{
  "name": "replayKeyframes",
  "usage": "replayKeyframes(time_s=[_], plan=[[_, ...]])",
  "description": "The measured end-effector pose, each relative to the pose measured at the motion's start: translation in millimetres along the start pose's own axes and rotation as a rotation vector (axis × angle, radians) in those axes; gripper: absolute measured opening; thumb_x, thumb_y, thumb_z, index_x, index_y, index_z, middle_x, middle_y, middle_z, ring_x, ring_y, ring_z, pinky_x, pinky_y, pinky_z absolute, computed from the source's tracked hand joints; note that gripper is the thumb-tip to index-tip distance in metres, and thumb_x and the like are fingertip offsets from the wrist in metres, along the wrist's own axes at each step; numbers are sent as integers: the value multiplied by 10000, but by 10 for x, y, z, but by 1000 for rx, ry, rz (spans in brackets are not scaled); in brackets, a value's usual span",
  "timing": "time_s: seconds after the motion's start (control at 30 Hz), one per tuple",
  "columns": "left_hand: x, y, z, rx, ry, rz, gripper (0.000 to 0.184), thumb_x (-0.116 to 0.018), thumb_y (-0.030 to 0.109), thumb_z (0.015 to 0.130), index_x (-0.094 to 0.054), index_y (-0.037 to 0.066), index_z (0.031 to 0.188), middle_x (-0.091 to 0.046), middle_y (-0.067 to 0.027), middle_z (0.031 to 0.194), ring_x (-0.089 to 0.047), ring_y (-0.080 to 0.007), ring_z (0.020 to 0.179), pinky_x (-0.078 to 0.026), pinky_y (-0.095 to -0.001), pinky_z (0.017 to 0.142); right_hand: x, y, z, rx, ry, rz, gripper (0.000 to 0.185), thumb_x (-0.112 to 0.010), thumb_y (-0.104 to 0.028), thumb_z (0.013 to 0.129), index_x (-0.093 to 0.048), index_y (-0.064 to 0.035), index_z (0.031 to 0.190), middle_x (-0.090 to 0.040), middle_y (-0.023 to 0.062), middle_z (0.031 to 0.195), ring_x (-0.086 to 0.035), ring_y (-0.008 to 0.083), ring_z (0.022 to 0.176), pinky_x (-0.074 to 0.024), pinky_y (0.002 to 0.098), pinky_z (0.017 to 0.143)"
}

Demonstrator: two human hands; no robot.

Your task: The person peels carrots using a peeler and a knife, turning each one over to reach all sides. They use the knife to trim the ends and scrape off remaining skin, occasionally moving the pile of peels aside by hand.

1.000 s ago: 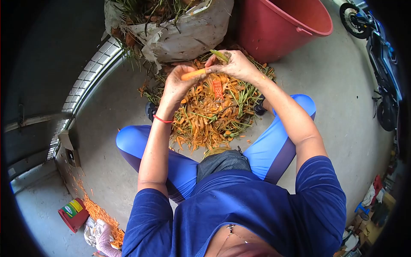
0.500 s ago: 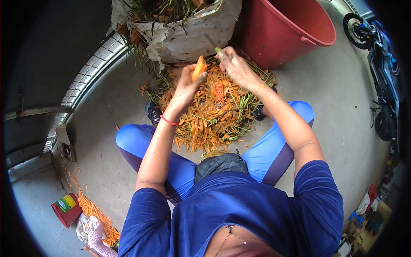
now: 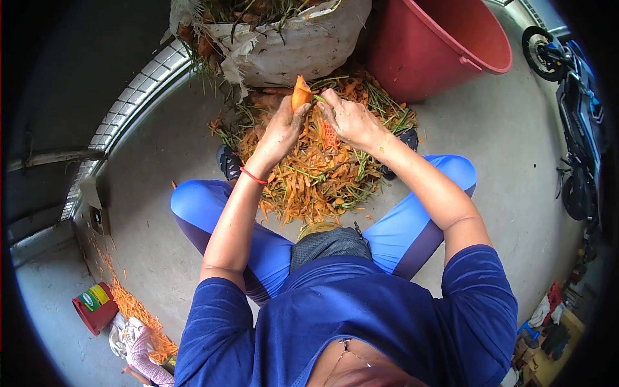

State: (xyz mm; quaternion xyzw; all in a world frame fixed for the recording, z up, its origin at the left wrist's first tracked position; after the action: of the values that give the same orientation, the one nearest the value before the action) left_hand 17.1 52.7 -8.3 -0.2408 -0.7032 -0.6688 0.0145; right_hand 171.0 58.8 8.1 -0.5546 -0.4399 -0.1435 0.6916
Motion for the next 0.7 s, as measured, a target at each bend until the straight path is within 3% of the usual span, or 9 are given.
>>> replayKeyframes(time_s=[0.17,0.27,0.3,0.33,0.43,0.5,0.6,0.67,0.7], plan=[[-158,404,-126,-93,-242,-621,295,-501,298,973,-454,57,1137,-494,0,924,-470,-95,777,-434,-266,715,-644,896,-156,-235,-460,-231,402,-303,-359,999,-426,-13,1163,-603,250,788,-622,378,813,-470,487,739],[16,225,-44,-33,-81,-772,266,-578,175,930,-461,88,1152,-500,20,986,-477,-72,866,-412,-237,757,-191,625,56,-410,-312,76,529,-328,-508,980,-472,-14,1104,-586,203,719,-625,290,725,-488,416,688],[27,174,-41,-72,-97,-769,283,-581,135,925,-468,100,1183,-525,25,1012,-499,-66,903,-415,-233,758,-127,628,128,-242,-52,229,550,-439,-553,935,-520,-22,1055,-594,146,726,-614,219,704,-487,380,663],[9,117,-21,-43,-80,-734,339,-592,109,911,-458,99,1222,-515,27,1031,-493,-68,890,-411,-231,767,-9,435,123,-234,-7,385,534,-511,-536,908,-538,-25,1062,-606,114,754,-611,195,721,-489,354,677],[-55,-69,111,-126,-28,-151,386,-578,89,910,-430,53,1264,-507,22,1031,-454,-41,884,-406,-222,754,185,59,127,-46,107,706,525,-692,-465,820,-583,-23,1084,-643,47,860,-609,142,794,-494,292,739],[-113,-121,168,-90,-57,76,393,-527,37,913,-406,24,1287,-515,-6,1082,-482,-49,890,-416,-191,768,172,16,149,20,155,573,542,-744,-440,778,-597,-23,1092,-656,49,907,-606,118,842,-492,271,781],[-116,137,168,-176,-70,-285,453,-540,9,904,-374,-4,1325,-514,-59,1178,-510,-96,1005,-434,-225,887,203,236,295,16,196,472,536,-771,-419,757,-605,-26,1082,-658,38,913,-604,93,858,-498,262,785],[-32,332,174,-152,34,-466,541,-594,120,900,-356,19,1375,-479,-106,1271,-489,-151,1131,-432,-273,939,518,283,330,-38,349,705,399,-727,-387,812,-628,-52,1005,-660,31,852,-609,77,758,-520,249,696],[53,327,206,-131,95,-452,561,-604,160,899,-356,26,1384,-469,-111,1291,-479,-162,1161,-432,-287,945,813,291,314,-164,238,726,439,-691,-321,853,-552,-91,1200,-659,51,873,-573,25,602,-392,152,424]])
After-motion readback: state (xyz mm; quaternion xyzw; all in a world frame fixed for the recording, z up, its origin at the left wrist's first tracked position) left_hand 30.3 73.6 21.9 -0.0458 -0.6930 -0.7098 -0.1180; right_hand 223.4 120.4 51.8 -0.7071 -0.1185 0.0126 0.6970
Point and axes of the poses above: each hand's wrist, its own z-axis towards the middle knuckle, its own x-axis out of the back of the hand, y = z × x, the point moved 5 cm from there along z, towards the middle knuckle
